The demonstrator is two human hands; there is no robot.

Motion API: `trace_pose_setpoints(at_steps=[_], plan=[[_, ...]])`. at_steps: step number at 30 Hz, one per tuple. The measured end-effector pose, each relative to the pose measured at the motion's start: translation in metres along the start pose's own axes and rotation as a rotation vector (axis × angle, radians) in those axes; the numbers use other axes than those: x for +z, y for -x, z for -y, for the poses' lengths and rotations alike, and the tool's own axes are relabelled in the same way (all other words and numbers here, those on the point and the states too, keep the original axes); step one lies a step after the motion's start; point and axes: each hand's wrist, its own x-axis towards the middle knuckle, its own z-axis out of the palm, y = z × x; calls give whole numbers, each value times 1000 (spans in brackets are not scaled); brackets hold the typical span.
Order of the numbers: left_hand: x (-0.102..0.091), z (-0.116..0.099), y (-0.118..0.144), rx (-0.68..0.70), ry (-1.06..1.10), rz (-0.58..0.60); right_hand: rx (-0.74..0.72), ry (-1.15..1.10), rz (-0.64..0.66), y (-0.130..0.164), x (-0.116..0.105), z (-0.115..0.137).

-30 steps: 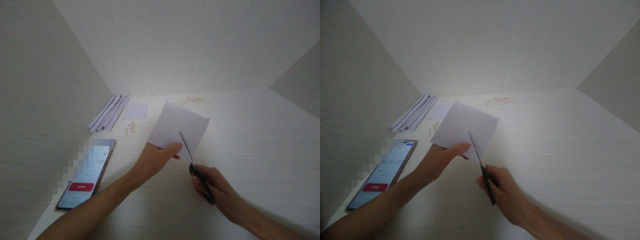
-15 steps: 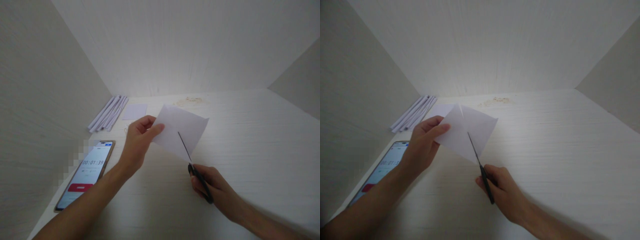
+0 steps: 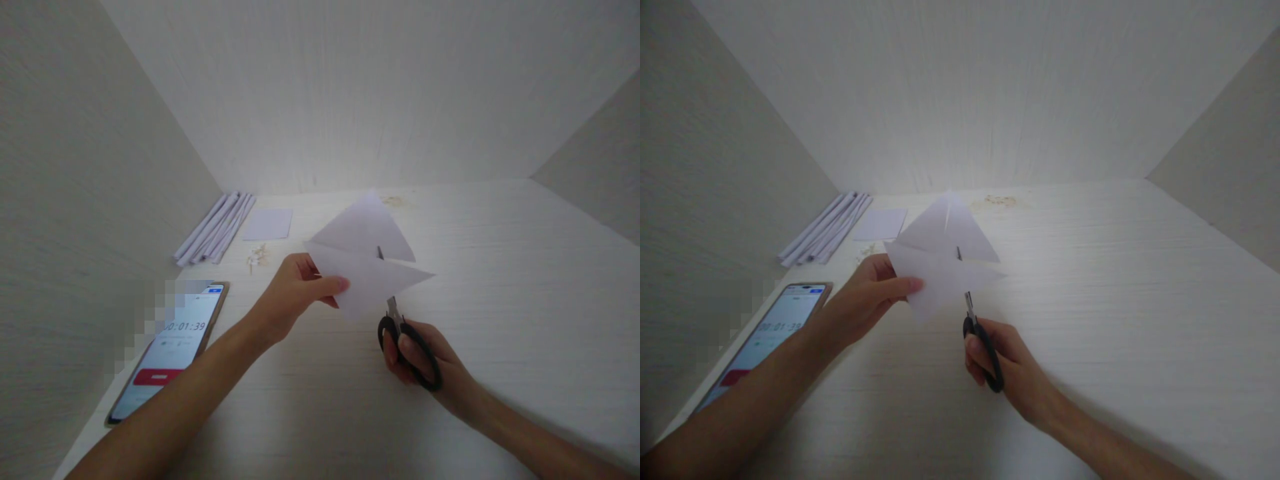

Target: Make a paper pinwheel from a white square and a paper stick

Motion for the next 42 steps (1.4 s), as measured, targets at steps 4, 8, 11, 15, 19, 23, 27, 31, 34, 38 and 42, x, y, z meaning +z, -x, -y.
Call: trace_pose_setpoints(at_steps=[4, 8, 11, 15, 19, 23, 27, 31, 34, 38, 42], plan=[[8, 5, 3, -12, 3, 36, 14, -8, 13, -1, 1, 3], [12, 6, 2, 60, -26, -137, 66, -1, -33, -3, 2, 7], [11, 4, 1, 169, -45, -290, 104, 5, -55, -3, 2, 8], [10, 2, 2, 227, -73, -362, 71, 81, 8, -1, 6, 12], [10, 3, 1, 250, -45, -401, 53, 223, 45, 1, 10, 15], [10, 5, -1, 277, -1, -415, 61, 255, 35, 2, 10, 14], [10, 5, -1, 275, 13, -411, 69, 271, 38, 2, 10, 13], [10, 4, 0, 244, -12, -380, 80, 291, 50, 1, 11, 14], [10, 4, 0, 236, -39, -370, 76, 289, 54, 1, 12, 15], [10, 5, 1, 237, -49, -354, 76, 308, 48, 1, 12, 16], [11, 5, 1, 219, -54, -343, 85, 309, 36, 1, 12, 17]])
